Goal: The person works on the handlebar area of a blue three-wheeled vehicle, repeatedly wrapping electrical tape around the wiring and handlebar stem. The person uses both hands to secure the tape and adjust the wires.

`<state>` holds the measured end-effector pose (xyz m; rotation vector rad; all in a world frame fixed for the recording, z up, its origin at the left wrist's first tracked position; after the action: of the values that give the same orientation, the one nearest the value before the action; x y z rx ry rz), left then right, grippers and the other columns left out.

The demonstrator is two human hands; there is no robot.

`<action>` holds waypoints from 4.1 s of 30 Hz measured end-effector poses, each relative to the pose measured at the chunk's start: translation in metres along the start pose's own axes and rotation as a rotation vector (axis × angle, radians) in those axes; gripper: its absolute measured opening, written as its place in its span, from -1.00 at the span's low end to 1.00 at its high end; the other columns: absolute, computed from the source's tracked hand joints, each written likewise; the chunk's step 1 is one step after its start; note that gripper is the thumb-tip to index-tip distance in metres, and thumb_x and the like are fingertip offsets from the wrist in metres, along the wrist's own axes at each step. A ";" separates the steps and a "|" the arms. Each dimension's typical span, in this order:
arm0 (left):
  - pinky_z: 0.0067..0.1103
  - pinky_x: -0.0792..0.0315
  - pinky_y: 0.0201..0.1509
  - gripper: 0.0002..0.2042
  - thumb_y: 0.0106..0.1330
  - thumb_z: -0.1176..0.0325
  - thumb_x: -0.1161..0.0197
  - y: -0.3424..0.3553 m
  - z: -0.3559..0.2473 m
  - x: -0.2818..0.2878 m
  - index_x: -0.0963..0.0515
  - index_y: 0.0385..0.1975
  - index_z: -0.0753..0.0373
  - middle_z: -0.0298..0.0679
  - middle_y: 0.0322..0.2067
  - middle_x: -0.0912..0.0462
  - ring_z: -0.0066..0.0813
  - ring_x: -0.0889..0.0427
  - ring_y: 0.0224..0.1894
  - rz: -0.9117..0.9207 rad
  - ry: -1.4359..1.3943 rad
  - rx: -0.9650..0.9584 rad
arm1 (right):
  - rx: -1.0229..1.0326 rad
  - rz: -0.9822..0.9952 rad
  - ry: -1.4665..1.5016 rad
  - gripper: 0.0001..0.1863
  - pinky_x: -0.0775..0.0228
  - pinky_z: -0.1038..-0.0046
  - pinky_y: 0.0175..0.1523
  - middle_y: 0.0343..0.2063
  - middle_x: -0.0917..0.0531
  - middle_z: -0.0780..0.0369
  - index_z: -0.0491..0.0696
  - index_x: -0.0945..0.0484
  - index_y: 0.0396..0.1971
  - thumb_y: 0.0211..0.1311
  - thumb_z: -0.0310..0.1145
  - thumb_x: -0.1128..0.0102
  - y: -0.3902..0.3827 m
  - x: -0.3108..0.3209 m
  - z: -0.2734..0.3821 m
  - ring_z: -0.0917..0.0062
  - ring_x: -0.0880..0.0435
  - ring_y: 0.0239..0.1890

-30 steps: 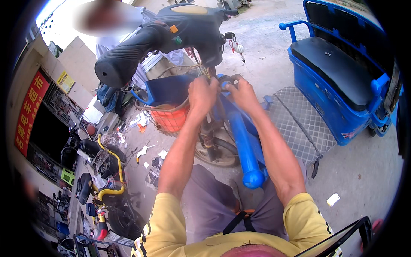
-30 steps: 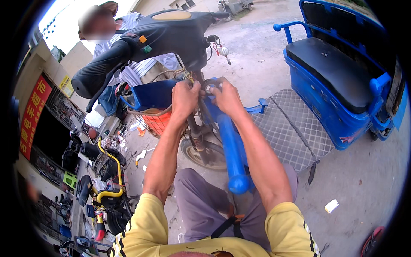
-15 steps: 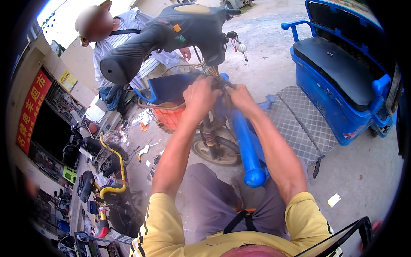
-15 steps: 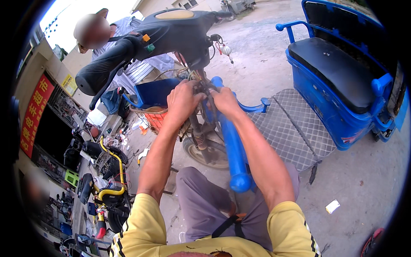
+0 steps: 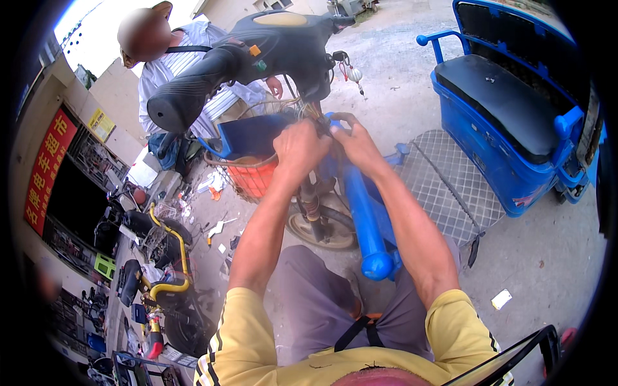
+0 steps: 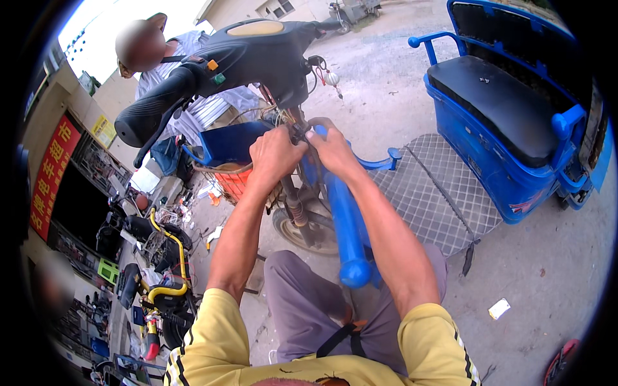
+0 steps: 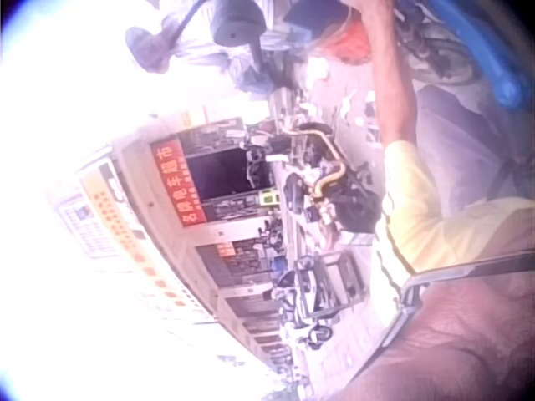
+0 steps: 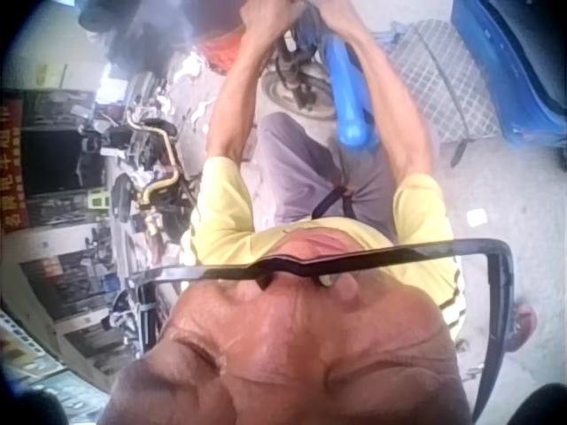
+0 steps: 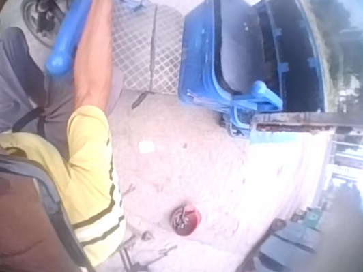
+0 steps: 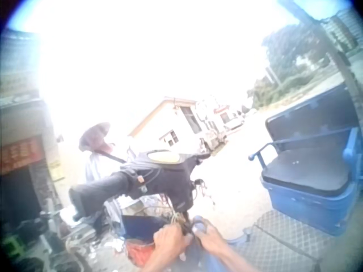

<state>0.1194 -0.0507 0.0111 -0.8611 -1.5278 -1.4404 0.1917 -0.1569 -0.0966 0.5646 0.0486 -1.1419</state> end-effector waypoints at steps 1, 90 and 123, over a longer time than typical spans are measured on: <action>-0.05 -0.62 0.03 -0.61 0.32 0.10 -0.34 -0.002 -0.003 0.005 -0.70 -0.15 0.38 0.14 -0.26 -0.82 0.22 -0.81 -0.13 0.012 0.030 0.021 | 0.039 0.012 0.000 -0.61 -0.56 0.38 -0.23 -0.36 -0.75 0.21 -0.26 -0.60 0.23 0.62 -0.30 -0.20 0.001 0.001 0.000 0.52 -0.71 -0.40; -0.12 -0.63 0.06 -0.58 0.29 0.16 -0.40 0.006 0.016 -0.008 -0.73 0.13 0.14 0.05 -0.20 -0.85 0.17 -0.82 -0.06 -0.088 -0.103 -0.011 | -0.179 0.043 -0.058 -0.53 -0.56 0.28 -0.18 -0.45 -0.78 0.13 -0.25 -0.74 -0.21 0.65 -0.10 -0.12 0.014 -0.007 -0.011 0.41 -0.75 -0.38; -0.29 -0.62 0.08 -0.58 0.37 0.26 -0.46 0.001 0.052 0.029 -0.59 0.04 0.48 0.06 -0.16 -0.82 -0.12 -0.83 -0.07 -0.464 -0.863 0.028 | 0.084 -0.027 -0.323 -0.62 -0.61 0.37 -0.14 -0.33 -0.82 0.14 -0.28 -0.69 0.04 0.52 -0.24 -0.30 0.004 -0.016 0.016 0.48 -0.81 -0.35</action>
<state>0.1020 -0.0014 0.0389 -1.2604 -2.5128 -1.4194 0.1845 -0.1498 -0.0760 0.4490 -0.2718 -1.2537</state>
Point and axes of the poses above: each hand's wrist, its own y-axis towards the middle knuckle, its own x-axis out of the back of the hand, z = x × y, the point moved 4 cm from there along y, towards the middle knuckle
